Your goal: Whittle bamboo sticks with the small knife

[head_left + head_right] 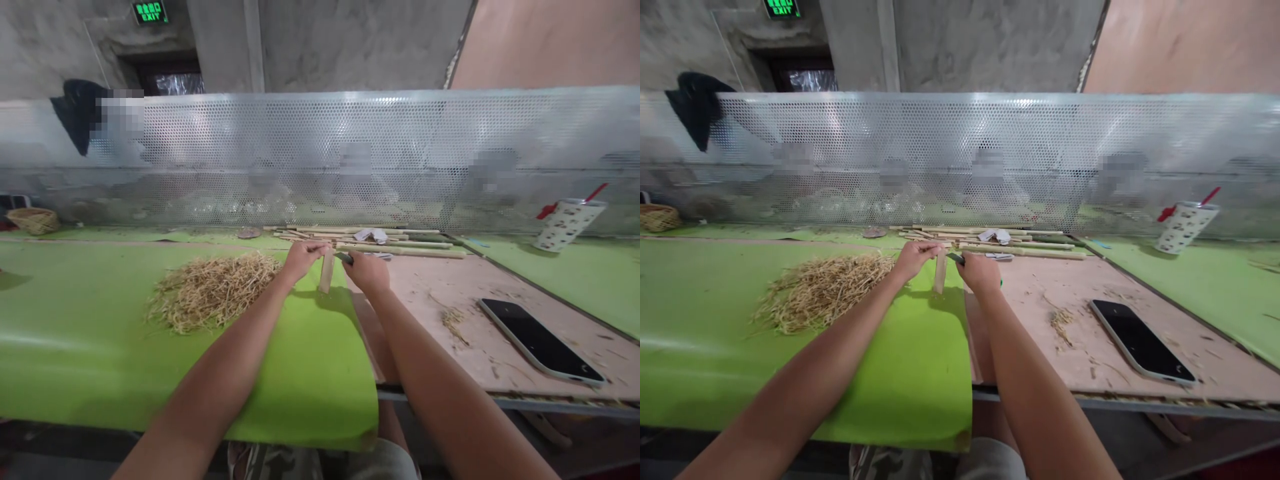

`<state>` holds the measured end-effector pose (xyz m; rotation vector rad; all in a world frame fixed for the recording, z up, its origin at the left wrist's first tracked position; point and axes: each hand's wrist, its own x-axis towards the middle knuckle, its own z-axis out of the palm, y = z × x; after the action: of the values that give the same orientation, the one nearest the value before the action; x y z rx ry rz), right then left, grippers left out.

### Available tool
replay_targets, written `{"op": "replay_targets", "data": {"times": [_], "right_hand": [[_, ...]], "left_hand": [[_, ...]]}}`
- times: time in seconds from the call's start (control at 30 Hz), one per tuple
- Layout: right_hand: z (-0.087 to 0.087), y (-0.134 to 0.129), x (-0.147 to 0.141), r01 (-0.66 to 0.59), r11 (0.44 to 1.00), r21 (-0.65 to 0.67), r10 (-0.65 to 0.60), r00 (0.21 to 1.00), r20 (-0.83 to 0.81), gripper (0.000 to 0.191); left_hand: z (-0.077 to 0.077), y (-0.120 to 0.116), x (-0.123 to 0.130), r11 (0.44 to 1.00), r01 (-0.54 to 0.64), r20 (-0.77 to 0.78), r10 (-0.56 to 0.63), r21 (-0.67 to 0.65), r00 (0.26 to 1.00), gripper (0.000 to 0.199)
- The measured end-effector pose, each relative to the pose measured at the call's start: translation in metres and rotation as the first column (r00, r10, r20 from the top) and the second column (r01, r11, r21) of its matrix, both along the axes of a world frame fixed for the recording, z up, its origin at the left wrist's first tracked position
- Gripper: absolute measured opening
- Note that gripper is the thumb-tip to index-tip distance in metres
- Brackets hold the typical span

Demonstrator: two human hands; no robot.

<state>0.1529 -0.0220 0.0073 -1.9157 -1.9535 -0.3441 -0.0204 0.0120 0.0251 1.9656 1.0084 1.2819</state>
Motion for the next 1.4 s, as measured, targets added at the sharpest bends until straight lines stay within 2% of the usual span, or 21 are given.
{"op": "replay_targets", "data": {"times": [0.17,0.33,0.73,1.17,1.4], "right_hand": [[0.004,-0.002,-0.002,0.022,1.0,0.017,-0.021,0.999,-0.037,0.027],[0.0,0.0,-0.003,0.012,1.0,-0.005,-0.012,0.998,-0.061,0.028],[-0.003,-0.003,-0.003,0.002,1.0,-0.007,-0.003,0.998,-0.059,0.031],[-0.007,-0.005,-0.007,-0.044,0.997,-0.062,0.05,0.994,0.094,0.032],[-0.007,-0.008,-0.007,-0.041,0.996,-0.075,0.048,0.994,0.097,0.033]], "left_hand": [[0.002,-0.005,0.003,0.997,-0.018,-0.06,0.023,0.069,0.998,0.025],[0.0,-0.004,0.005,0.988,-0.021,-0.08,0.033,0.154,0.996,0.022],[-0.001,-0.004,0.005,0.995,-0.024,-0.085,0.032,0.094,0.996,0.025],[0.0,-0.004,0.004,0.996,-0.072,-0.014,0.073,0.053,0.997,0.021],[-0.007,0.002,0.005,0.993,-0.074,-0.016,0.076,0.092,0.997,0.024]]}}
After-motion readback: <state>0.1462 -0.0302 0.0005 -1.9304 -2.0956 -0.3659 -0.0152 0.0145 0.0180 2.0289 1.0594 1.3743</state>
